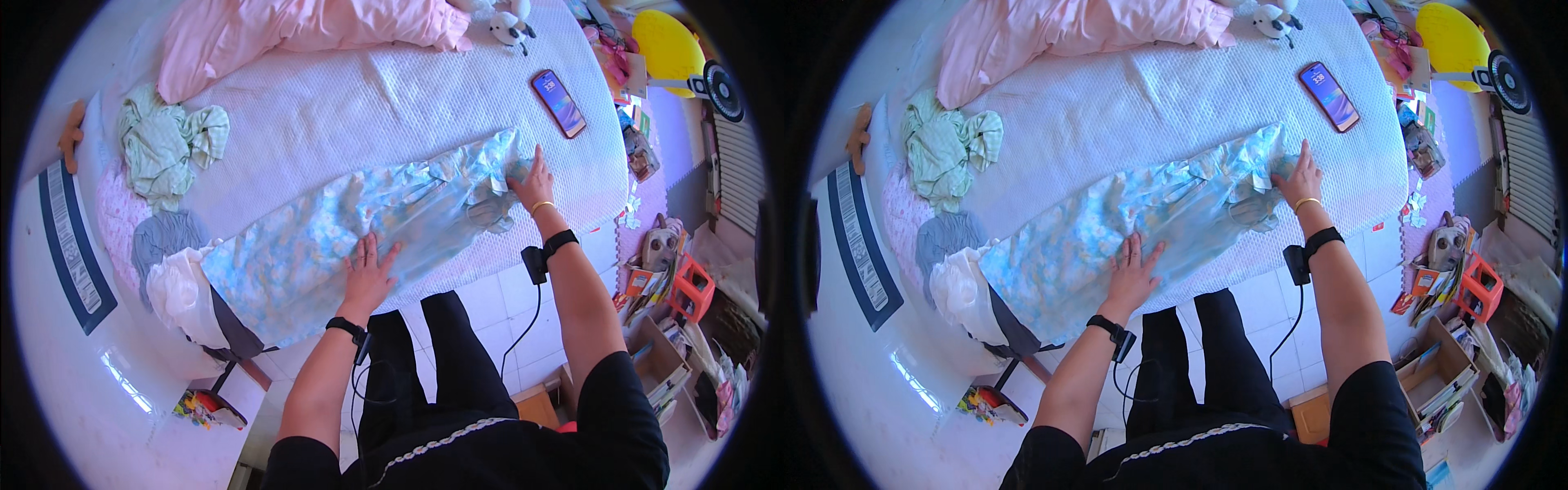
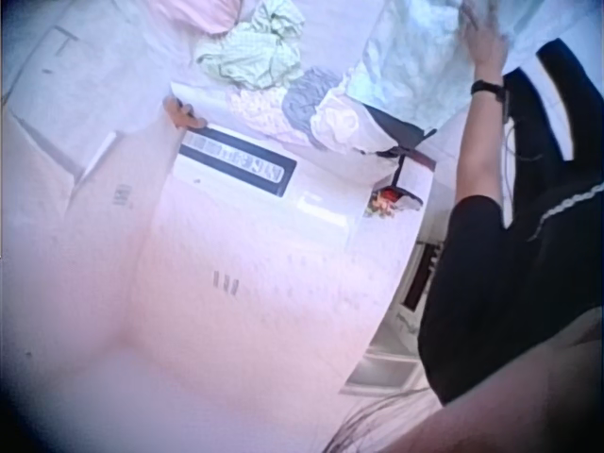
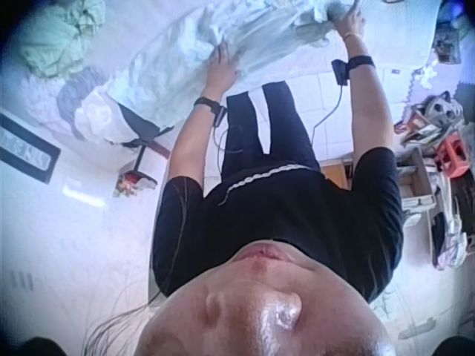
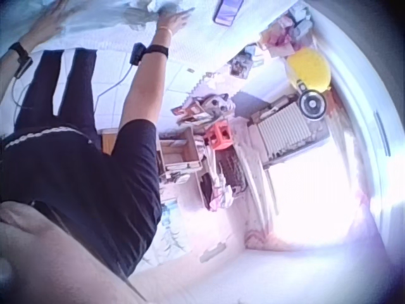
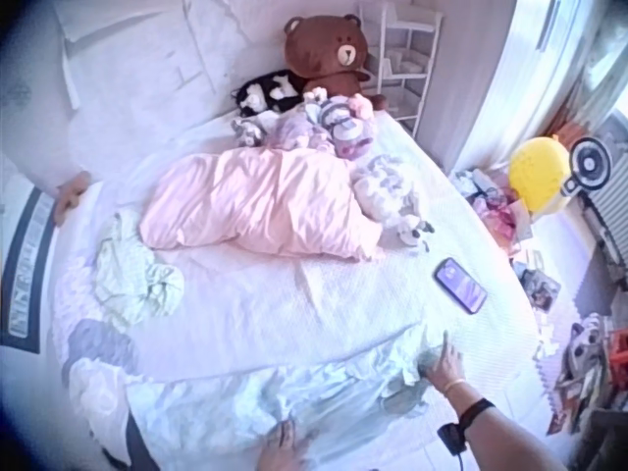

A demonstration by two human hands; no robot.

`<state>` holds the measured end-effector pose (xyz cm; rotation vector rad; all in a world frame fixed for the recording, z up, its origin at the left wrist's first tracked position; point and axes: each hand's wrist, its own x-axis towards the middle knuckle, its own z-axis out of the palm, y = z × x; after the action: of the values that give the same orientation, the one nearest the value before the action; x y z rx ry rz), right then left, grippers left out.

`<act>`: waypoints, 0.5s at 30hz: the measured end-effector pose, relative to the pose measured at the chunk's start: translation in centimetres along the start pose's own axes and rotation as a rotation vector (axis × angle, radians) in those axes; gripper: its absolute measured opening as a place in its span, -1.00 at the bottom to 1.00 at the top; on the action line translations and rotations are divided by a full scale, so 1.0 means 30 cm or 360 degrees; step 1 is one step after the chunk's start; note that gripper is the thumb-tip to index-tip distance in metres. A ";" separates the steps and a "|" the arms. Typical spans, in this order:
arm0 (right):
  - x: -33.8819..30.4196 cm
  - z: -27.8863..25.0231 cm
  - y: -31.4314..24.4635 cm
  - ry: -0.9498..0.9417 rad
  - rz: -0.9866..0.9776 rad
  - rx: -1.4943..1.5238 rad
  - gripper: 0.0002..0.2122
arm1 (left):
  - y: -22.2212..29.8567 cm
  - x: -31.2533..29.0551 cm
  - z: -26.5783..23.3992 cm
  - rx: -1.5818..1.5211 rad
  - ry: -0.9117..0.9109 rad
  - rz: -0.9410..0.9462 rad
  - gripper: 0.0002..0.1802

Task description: The person folds a black and white garment and then a blue patterned dress on a bed, placing both onto a stack of folded items on a chair.

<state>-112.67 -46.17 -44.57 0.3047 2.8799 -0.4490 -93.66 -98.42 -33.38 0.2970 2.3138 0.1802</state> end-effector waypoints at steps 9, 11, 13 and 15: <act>0.002 -0.111 0.021 -0.0087 -0.0062 0.0184 -0.74 | -0.044 -0.044 0.102 -0.0070 -0.0184 -0.0080 0.17; -0.007 -0.175 0.015 -0.0009 -0.0125 0.0197 -0.76 | -0.063 -0.079 0.118 -0.0058 -0.0250 -0.0092 0.15; -0.020 -0.247 -0.025 0.0112 -0.0132 0.0222 -0.76 | -0.075 -0.105 0.125 -0.0064 -0.0310 -0.0120 0.10; -0.050 -0.313 -0.120 0.0190 -0.0126 0.0248 -0.74 | -0.082 -0.146 0.119 -0.0115 -0.0318 -0.0151 0.05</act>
<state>-113.71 -46.79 -34.47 0.2505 2.9871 -0.6945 -88.53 -101.83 -33.32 0.1604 2.1130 0.1779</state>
